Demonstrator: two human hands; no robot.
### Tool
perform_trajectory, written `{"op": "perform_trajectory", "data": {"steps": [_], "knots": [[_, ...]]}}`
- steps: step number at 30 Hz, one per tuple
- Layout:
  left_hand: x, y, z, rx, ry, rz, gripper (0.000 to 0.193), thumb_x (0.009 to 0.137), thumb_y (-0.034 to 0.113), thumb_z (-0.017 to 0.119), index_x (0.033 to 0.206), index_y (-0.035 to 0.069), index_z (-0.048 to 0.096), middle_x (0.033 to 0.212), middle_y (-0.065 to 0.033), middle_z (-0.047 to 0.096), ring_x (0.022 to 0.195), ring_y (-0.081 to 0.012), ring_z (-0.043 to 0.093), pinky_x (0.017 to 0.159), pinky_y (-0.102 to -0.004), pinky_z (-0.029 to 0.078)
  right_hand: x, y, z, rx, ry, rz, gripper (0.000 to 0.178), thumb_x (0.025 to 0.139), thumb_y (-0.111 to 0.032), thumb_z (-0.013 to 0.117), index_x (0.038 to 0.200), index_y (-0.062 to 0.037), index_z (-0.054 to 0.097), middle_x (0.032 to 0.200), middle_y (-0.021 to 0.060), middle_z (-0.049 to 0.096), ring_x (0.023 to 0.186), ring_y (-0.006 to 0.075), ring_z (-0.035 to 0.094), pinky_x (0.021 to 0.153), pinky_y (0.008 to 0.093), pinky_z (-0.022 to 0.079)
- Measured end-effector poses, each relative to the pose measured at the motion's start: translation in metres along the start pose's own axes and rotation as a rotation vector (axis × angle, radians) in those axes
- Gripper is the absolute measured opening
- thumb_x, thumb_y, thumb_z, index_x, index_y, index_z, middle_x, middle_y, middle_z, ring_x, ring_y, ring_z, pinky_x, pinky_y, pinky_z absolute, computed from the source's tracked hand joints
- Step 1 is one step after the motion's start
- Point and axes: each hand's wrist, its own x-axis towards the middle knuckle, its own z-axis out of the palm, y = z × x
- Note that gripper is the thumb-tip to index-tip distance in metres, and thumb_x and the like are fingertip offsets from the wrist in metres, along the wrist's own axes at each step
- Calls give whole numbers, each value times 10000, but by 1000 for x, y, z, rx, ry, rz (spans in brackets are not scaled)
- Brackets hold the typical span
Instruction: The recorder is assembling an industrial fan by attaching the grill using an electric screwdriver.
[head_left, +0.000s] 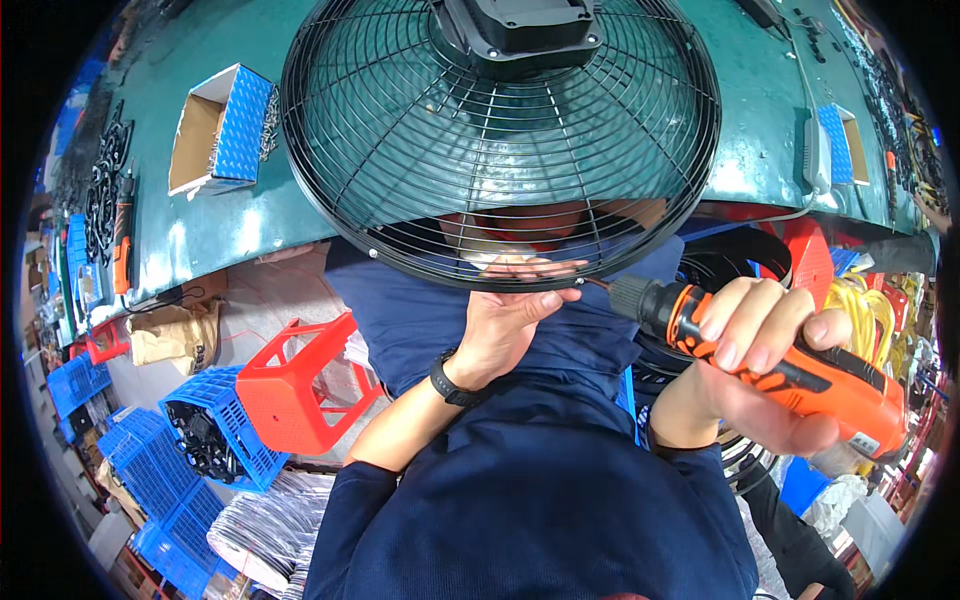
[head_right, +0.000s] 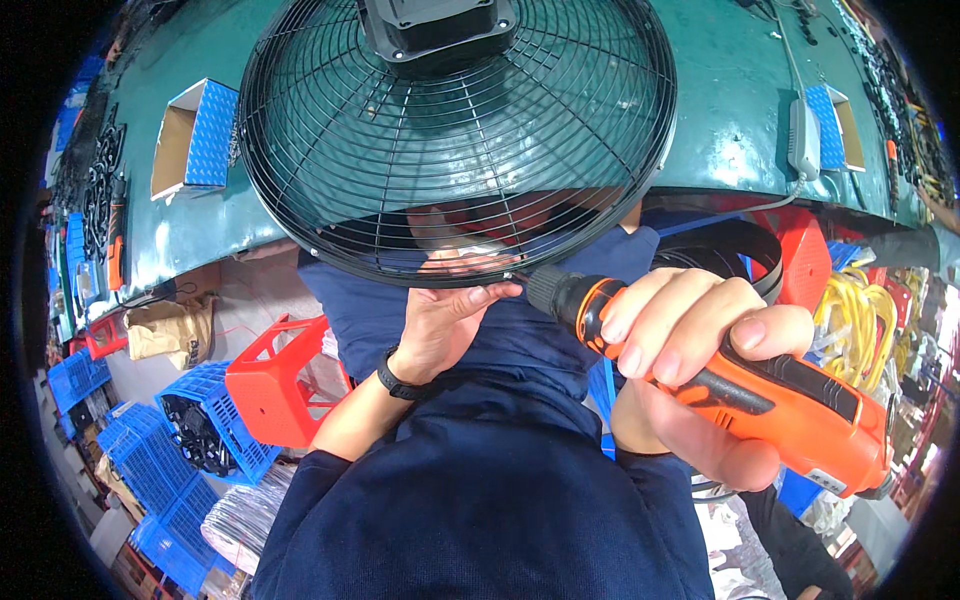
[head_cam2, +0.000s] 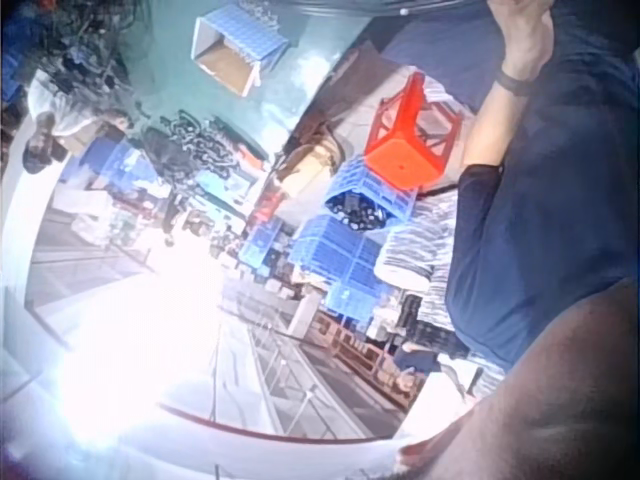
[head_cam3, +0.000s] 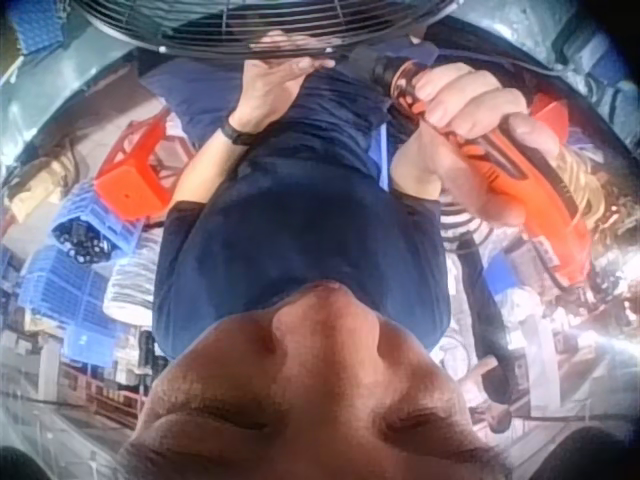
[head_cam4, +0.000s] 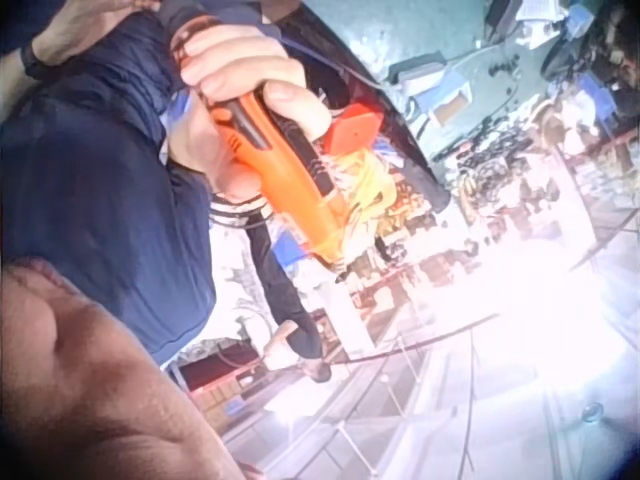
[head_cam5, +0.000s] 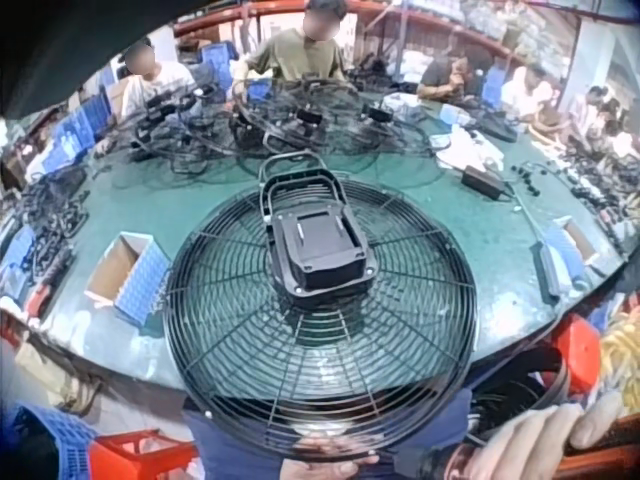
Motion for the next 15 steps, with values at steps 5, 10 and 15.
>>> {"op": "perform_trajectory", "data": {"steps": [5, 10, 15], "knots": [[-1, -2, -2, -16, -1, 8, 317, 854, -17, 624, 1158, 19, 542, 1174, -184, 595, 1087, -287, 584, 916, -445, 495, 3, -1, 0, 17, -12, 17, 643, 834, -570, 618, 1129, -29, 435, 770, 98, 571, 607, 220, 593, 553, 366, 520], [-1, -2, 0, -38, -3, 16, 306, 853, -32, 617, 1139, 32, 530, 1185, -176, 586, 1118, -293, 566, 902, -455, 497, 6, -2, 1, 25, -10, 40, 640, 836, -571, 613, 1128, -30, 435, 772, 100, 576, 620, 225, 604, 559, 367, 524], [-1, 0, 5, -33, -1, 21, 322, 853, -34, 617, 1153, 35, 521, 1175, -171, 585, 1124, -297, 561, 888, -460, 495, 9, -3, 2, 13, -42, 17, 643, 835, -574, 611, 1129, -30, 436, 779, 101, 579, 625, 226, 605, 558, 369, 525]]}}
